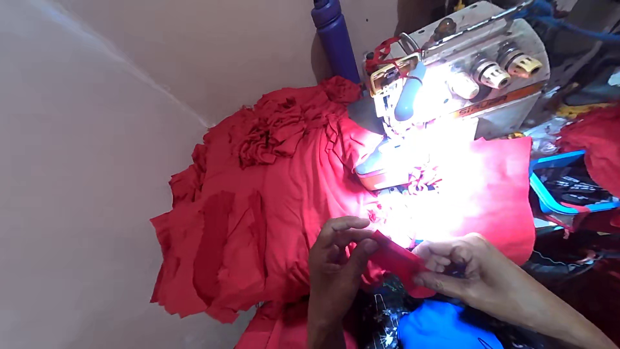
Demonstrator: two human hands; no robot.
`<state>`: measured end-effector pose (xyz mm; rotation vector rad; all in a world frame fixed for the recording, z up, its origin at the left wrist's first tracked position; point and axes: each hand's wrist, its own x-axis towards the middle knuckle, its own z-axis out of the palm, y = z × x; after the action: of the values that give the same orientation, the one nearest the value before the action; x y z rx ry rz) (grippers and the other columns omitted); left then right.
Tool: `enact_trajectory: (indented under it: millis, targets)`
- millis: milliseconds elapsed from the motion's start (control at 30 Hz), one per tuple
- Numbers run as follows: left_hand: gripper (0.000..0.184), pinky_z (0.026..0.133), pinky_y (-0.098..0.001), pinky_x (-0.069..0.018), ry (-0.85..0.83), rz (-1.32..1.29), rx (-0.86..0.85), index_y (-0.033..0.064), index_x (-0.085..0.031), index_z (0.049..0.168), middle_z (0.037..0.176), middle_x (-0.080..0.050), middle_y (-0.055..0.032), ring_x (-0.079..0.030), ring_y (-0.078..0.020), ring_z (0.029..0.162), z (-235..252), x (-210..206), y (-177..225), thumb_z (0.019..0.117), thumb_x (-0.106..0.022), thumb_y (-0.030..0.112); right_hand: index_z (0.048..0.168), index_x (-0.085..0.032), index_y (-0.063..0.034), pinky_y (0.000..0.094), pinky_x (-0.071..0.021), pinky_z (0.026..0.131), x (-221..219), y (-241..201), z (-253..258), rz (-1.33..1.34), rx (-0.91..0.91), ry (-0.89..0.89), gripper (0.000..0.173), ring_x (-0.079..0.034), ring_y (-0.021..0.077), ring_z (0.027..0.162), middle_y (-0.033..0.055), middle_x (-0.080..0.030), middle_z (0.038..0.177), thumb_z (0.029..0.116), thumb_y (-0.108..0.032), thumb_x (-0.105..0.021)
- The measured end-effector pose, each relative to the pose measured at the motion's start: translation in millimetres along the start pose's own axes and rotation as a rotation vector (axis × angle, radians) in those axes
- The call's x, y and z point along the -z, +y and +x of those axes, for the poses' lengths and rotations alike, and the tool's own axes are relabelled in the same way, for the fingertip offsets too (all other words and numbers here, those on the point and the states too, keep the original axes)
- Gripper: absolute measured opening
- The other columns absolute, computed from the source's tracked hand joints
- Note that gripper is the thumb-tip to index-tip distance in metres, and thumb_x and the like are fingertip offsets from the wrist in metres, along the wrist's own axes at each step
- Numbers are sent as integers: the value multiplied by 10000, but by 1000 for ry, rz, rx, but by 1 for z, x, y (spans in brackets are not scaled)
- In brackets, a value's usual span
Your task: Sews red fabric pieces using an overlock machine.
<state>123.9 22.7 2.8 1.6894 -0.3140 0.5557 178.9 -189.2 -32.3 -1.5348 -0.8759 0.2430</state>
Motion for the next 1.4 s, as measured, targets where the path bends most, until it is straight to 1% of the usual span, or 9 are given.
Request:
enact_trajectory:
  millis: [200,333,467,667,833,933,1133,1267,1400]
  targets:
    - [120,834,-165,-583,144,176,-138,177,-687,1062,1021,-723,164,-681,50,916,16,-3,-7,953,-693,127,871,-706,-90,50,-448,594,-9,4,11,-160,87,218,179,-545,-128,633,-104,-634,690,859,-268,-728]
    - [224,724,-158,-566,78,405,-235,-57,-653,1093,874,-747,26,-677,40,764,62,2,-13,901,-709,44,877,-735,-108,102,-500,642,-9,6,33,-256,89,374,222,-622,-60,786,-36,-688,849,869,-328,-704]
    - [311,596,-149,-495,-115,402,-146,9,-659,1202,862,-727,-14,-608,12,657,115,4,-30,901,-730,38,949,-719,-60,111,-562,657,0,24,62,-62,-49,471,188,-661,-54,738,-62,-704,853,861,-222,-749]
    - [200,621,-404,-532,-161,627,16,11,-690,1033,832,-686,-145,-641,-225,674,140,-21,-81,859,-783,46,993,-679,36,168,-545,658,5,59,78,36,-248,505,161,-616,-24,663,-25,-646,753,924,-107,-705]
    - [175,838,-522,-497,-45,975,-107,-10,-741,1020,1054,-688,-195,-649,-352,997,126,-42,-89,892,-723,107,979,-699,19,158,-540,672,-3,60,63,-79,-218,529,210,-621,-25,702,-5,-667,808,918,-182,-692]
    - [127,854,-529,-507,13,1047,-147,-12,-767,937,980,-722,-209,-683,-389,960,97,-60,-85,870,-691,66,910,-727,25,164,-493,687,-7,60,52,-189,-155,567,228,-595,-5,739,45,-672,838,899,-199,-685]
    - [167,957,-453,-502,171,1140,-197,38,-807,963,994,-768,-132,-712,-307,973,73,-81,-91,873,-685,107,930,-697,-7,104,-507,644,-1,56,49,-167,-132,665,213,-597,-74,687,-43,-661,787,898,-218,-689]
    - [249,1002,-469,-499,168,1069,-62,16,-759,1123,1114,-742,-161,-688,-325,1094,87,-84,-89,909,-690,122,1082,-658,18,111,-531,644,6,61,67,-157,-134,704,277,-622,-69,684,-46,-658,785,879,-167,-691]
    - [289,1033,-478,-488,71,1039,49,7,-719,1203,1200,-711,-182,-660,-334,1166,99,-77,-86,936,-650,92,1053,-692,32,159,-584,599,12,64,82,-117,-97,693,189,-667,-13,637,-1,-703,791,916,-88,-644]
